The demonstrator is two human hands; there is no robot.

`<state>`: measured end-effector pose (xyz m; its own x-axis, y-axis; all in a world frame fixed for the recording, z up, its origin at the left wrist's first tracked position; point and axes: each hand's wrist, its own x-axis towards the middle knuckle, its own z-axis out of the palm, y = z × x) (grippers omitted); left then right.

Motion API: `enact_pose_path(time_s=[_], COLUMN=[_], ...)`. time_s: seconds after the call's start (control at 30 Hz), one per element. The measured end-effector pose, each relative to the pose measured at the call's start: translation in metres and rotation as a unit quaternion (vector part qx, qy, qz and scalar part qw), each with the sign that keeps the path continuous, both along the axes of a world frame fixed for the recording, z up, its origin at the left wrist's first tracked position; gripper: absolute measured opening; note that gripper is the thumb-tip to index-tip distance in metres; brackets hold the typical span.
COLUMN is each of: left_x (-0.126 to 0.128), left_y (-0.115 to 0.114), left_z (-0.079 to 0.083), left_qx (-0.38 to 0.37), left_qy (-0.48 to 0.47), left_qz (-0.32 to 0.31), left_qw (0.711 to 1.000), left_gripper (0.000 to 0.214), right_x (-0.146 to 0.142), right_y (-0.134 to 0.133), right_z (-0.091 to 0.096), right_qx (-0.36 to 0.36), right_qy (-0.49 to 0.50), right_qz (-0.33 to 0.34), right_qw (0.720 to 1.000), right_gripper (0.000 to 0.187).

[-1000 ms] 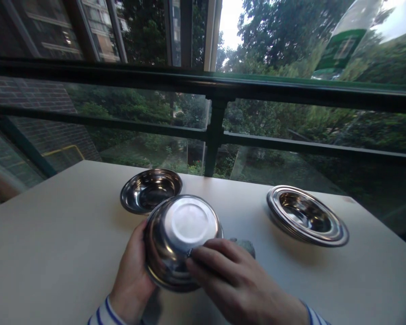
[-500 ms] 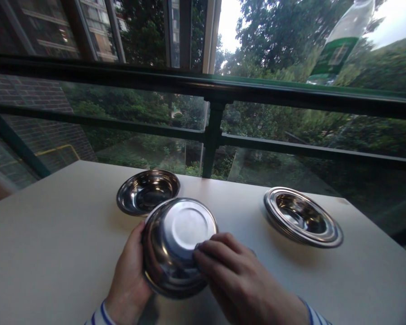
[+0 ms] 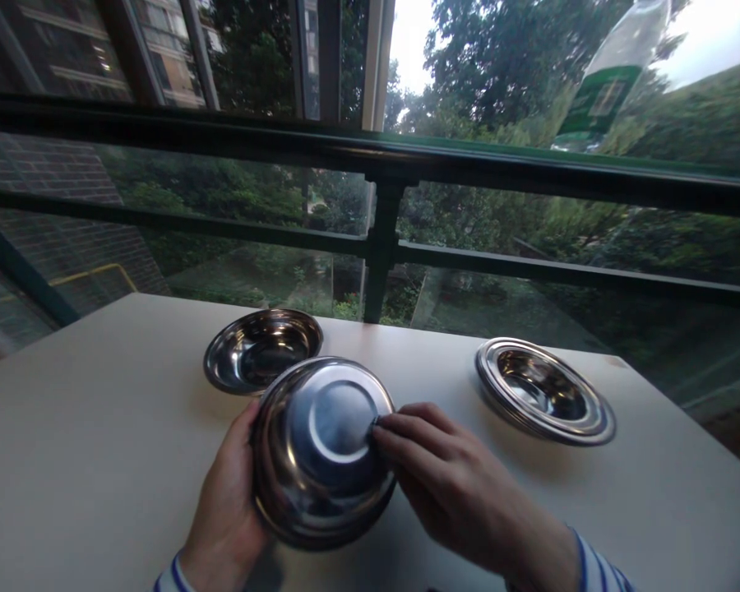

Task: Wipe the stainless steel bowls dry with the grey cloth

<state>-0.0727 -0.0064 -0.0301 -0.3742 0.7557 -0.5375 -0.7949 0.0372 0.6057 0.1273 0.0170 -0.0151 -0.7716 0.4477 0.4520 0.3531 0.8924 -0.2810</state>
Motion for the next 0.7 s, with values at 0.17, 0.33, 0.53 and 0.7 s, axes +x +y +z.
enact_pose_path(time_s=[0.17, 0.33, 0.53, 0.7], left_x=[0.0004, 0.0034, 0.0067, 0.0083], left_y=[-0.0006, -0.0007, -0.0023, -0.0021], left_z=[0.0002, 0.002, 0.0028, 0.003], left_qx=[0.003, -0.012, -0.014, -0.008], left_qy=[0.009, 0.0, 0.012, 0.017], left_qz=[0.001, -0.005, -0.021, -0.01], left_qw=[1.0, 1.0, 1.0, 1.0], left_gripper=[0.023, 0.024, 0.023, 0.023], right_x=[0.0013, 0.0056, 0.007, 0.0083], right_y=[0.0008, 0.005, 0.0052, 0.0063], right_z=[0.0026, 0.0028, 0.005, 0.0033], right_qx=[0.02, 0.018, 0.035, 0.024], right_qy=[-0.006, -0.029, -0.033, -0.067], right_qz=[0.022, -0.014, -0.013, -0.004], right_qw=[1.0, 0.999, 0.999, 0.997], right_gripper=[0.028, 0.03, 0.028, 0.028])
